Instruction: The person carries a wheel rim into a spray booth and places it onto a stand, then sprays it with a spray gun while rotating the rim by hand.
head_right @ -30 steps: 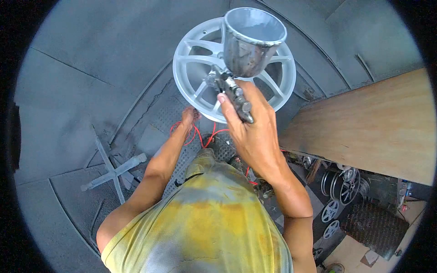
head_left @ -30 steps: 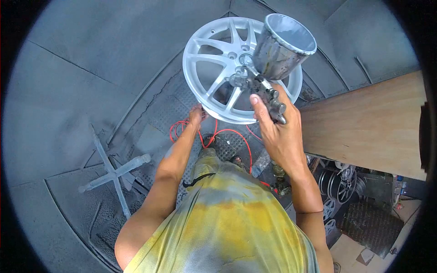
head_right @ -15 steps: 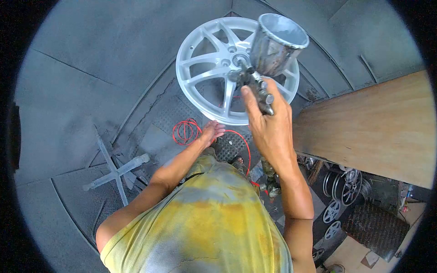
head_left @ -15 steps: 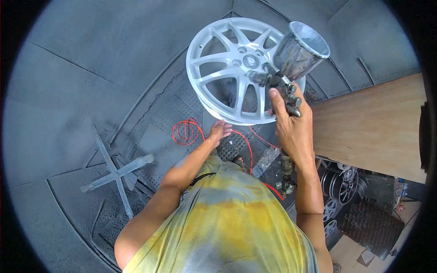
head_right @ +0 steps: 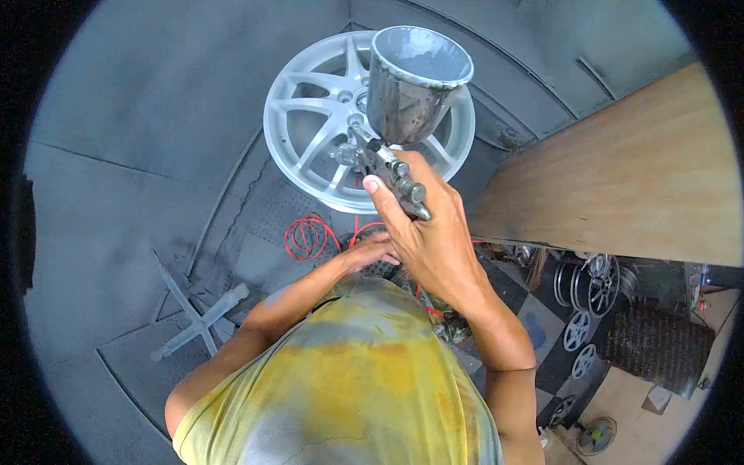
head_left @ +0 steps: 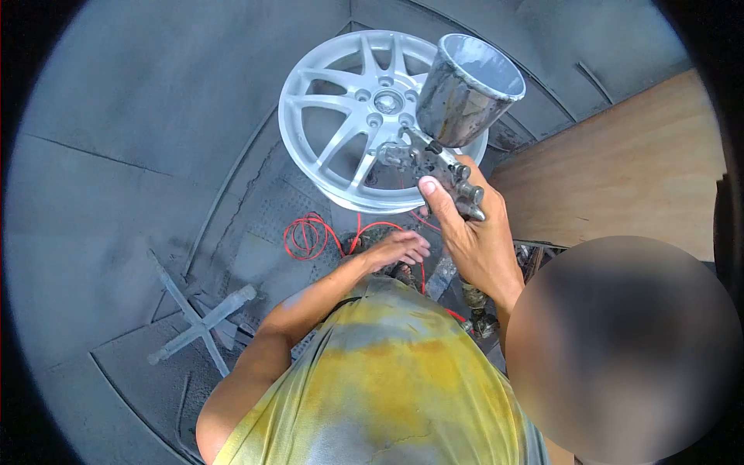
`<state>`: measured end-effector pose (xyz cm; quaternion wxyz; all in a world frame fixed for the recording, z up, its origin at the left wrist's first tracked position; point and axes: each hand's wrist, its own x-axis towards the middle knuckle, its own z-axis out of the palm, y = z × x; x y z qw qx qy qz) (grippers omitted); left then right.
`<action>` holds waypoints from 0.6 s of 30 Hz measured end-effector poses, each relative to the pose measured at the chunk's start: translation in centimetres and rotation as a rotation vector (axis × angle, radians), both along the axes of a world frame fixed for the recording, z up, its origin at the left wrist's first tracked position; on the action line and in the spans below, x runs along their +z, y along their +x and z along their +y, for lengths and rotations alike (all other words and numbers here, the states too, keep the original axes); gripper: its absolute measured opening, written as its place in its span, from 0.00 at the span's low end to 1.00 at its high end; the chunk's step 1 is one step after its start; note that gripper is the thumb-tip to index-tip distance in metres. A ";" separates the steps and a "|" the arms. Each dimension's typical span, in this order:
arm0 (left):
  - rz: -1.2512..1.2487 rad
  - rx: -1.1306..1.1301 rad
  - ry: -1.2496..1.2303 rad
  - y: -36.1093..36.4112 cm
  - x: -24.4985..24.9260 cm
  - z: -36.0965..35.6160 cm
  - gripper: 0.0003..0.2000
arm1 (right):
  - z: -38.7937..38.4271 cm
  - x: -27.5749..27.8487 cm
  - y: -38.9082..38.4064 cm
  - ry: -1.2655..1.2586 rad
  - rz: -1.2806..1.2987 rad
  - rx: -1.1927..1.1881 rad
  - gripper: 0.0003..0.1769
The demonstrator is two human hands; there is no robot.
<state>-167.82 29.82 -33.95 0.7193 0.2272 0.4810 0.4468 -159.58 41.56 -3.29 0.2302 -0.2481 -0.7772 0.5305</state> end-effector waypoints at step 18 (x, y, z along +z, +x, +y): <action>0.014 -0.285 0.268 -5.1 18.2 1.3 0.15 | -0.4 -1.4 -1.6 0.057 0.006 -0.320 0.20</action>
